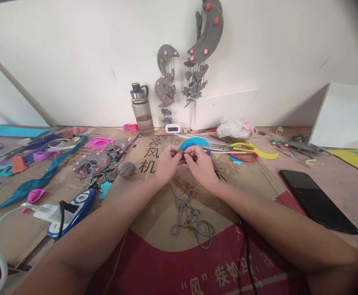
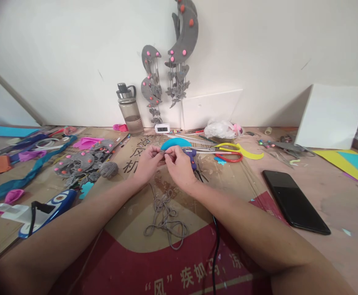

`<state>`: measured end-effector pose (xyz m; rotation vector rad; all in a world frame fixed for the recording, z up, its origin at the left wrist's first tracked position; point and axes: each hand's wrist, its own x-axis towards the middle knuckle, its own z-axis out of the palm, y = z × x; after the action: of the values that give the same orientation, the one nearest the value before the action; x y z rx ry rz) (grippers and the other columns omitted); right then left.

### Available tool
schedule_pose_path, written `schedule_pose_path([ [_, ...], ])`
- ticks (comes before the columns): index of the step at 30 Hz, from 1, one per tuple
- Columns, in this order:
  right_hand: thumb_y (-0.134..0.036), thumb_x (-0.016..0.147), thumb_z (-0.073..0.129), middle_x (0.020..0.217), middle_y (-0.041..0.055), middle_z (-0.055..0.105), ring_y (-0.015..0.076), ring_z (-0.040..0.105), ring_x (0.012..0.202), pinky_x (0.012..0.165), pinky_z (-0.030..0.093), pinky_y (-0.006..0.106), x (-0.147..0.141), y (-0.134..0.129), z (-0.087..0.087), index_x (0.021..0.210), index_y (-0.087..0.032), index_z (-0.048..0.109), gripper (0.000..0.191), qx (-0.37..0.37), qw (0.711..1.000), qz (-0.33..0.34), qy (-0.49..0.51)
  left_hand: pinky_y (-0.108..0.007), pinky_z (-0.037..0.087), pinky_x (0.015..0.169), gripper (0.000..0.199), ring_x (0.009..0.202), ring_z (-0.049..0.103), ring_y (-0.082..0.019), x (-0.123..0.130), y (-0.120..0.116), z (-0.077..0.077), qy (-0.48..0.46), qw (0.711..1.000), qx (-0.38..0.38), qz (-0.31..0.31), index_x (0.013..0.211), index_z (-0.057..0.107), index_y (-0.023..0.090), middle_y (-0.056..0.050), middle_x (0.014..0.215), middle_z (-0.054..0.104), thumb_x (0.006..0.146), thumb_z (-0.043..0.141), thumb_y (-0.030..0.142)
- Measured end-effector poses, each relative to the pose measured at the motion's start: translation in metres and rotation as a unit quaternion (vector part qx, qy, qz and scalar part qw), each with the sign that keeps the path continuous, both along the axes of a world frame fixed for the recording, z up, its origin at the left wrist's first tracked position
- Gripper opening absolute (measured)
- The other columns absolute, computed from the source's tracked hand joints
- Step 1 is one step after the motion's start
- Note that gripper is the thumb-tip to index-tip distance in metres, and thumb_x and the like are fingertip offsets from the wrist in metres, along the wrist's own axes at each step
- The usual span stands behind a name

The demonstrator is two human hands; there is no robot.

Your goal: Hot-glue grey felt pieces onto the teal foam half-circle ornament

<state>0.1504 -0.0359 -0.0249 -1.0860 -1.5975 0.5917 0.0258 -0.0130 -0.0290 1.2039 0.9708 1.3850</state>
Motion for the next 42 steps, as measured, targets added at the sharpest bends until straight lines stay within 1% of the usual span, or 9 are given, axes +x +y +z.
schedule_pose_path([
  [5, -0.028, 0.082, 0.050, 0.075, -0.0003, 0.059, 0.0134, 0.053, 0.066, 0.065, 0.041, 0.028, 0.002, 0.001, -0.001, 0.087, -0.020, 0.053, 0.011, -0.001, 1.000, -0.003, -0.009, -0.035, 0.055, 0.074, 0.020, 0.069, 0.062, -0.012, -0.001, 0.003, 0.000, -0.080, 0.996, -0.006, -0.026, 0.083, 0.054, 0.016, 0.000, 0.074, 0.063, 0.070, 0.068, 0.021],
  [16, -0.027, 0.082, 0.047, 0.075, -0.0002, 0.058, 0.0143, 0.053, 0.068, 0.066, 0.041, 0.028, 0.005, 0.004, -0.002, 0.085, -0.020, 0.052, 0.010, -0.013, 1.000, 0.000, 0.010, -0.035, 0.053, 0.084, 0.020, 0.072, 0.063, -0.012, -0.004, -0.002, 0.008, -0.133, 0.987, -0.012, -0.094, 0.072, 0.066, 0.013, -0.001, 0.076, 0.066, 0.060, 0.078, 0.023],
  [20, -0.027, 0.081, 0.048, 0.079, 0.0003, 0.059, 0.0141, 0.053, 0.069, 0.067, 0.042, 0.028, 0.004, 0.002, -0.002, 0.087, -0.020, 0.052, 0.011, -0.011, 1.000, 0.008, 0.004, -0.035, 0.053, 0.084, 0.023, 0.070, 0.063, -0.012, -0.004, 0.000, 0.006, -0.119, 0.989, -0.026, -0.089, 0.074, 0.068, 0.013, -0.001, 0.075, 0.066, 0.060, 0.080, 0.027],
  [26, -0.027, 0.084, 0.046, 0.080, 0.0015, 0.060, 0.0137, 0.051, 0.069, 0.067, 0.040, 0.028, 0.002, -0.006, 0.001, 0.087, -0.019, 0.055, 0.012, 0.002, 0.998, 0.027, -0.060, -0.031, 0.053, 0.080, 0.023, 0.069, 0.064, -0.012, -0.015, 0.014, 0.001, -0.135, 0.989, -0.036, -0.038, 0.071, 0.066, 0.011, -0.002, 0.072, 0.066, 0.060, 0.079, 0.027],
  [31, -0.022, 0.086, 0.046, 0.074, 0.0005, 0.057, 0.0130, 0.049, 0.068, 0.066, 0.037, 0.027, -0.006, -0.025, 0.003, 0.086, -0.019, 0.057, 0.012, 0.034, 0.977, 0.133, -0.164, -0.029, 0.053, 0.080, 0.020, 0.074, 0.067, -0.014, -0.036, 0.032, -0.004, -0.156, 0.987, -0.026, 0.008, 0.072, 0.063, 0.011, -0.005, 0.076, 0.068, 0.064, 0.077, 0.023],
  [35, -0.021, 0.085, 0.048, 0.069, -0.0011, 0.057, 0.0119, 0.048, 0.063, 0.061, 0.035, 0.026, -0.017, -0.051, 0.014, 0.090, -0.020, 0.059, 0.011, -0.004, 0.955, 0.211, -0.210, -0.025, 0.053, 0.075, 0.015, 0.074, 0.068, -0.014, -0.051, 0.043, -0.006, -0.181, 0.982, -0.029, 0.036, 0.075, 0.062, 0.010, -0.005, 0.077, 0.068, 0.069, 0.073, 0.018],
  [37, -0.023, 0.086, 0.049, 0.072, -0.0008, 0.059, 0.0123, 0.051, 0.064, 0.061, 0.036, 0.025, -0.022, -0.069, 0.027, 0.102, -0.020, 0.058, 0.018, -0.017, 0.951, 0.230, -0.207, -0.023, 0.053, 0.073, 0.013, 0.074, 0.068, -0.013, -0.055, 0.047, -0.008, -0.192, 0.980, -0.035, 0.047, 0.075, 0.061, 0.010, -0.006, 0.077, 0.069, 0.072, 0.071, 0.016],
  [39, -0.025, 0.087, 0.048, 0.080, 0.0012, 0.063, 0.0132, 0.055, 0.070, 0.063, 0.039, 0.025, -0.024, -0.090, 0.046, 0.104, -0.021, 0.058, 0.020, -0.001, 0.943, 0.260, -0.209, -0.022, 0.053, 0.073, 0.011, 0.075, 0.068, -0.013, -0.057, 0.050, -0.009, -0.198, 0.978, -0.046, 0.054, 0.074, 0.061, 0.010, -0.006, 0.076, 0.069, 0.073, 0.070, 0.016],
  [42, -0.025, 0.089, 0.047, 0.091, 0.0023, 0.068, 0.0140, 0.060, 0.079, 0.069, 0.041, 0.025, -0.021, -0.121, 0.078, 0.107, -0.022, 0.060, 0.022, 0.029, 0.890, 0.383, -0.245, -0.024, 0.053, 0.076, 0.011, 0.075, 0.068, -0.013, -0.058, 0.051, -0.011, -0.204, 0.975, -0.052, 0.063, 0.071, 0.060, 0.010, -0.005, 0.074, 0.068, 0.074, 0.069, 0.014],
])
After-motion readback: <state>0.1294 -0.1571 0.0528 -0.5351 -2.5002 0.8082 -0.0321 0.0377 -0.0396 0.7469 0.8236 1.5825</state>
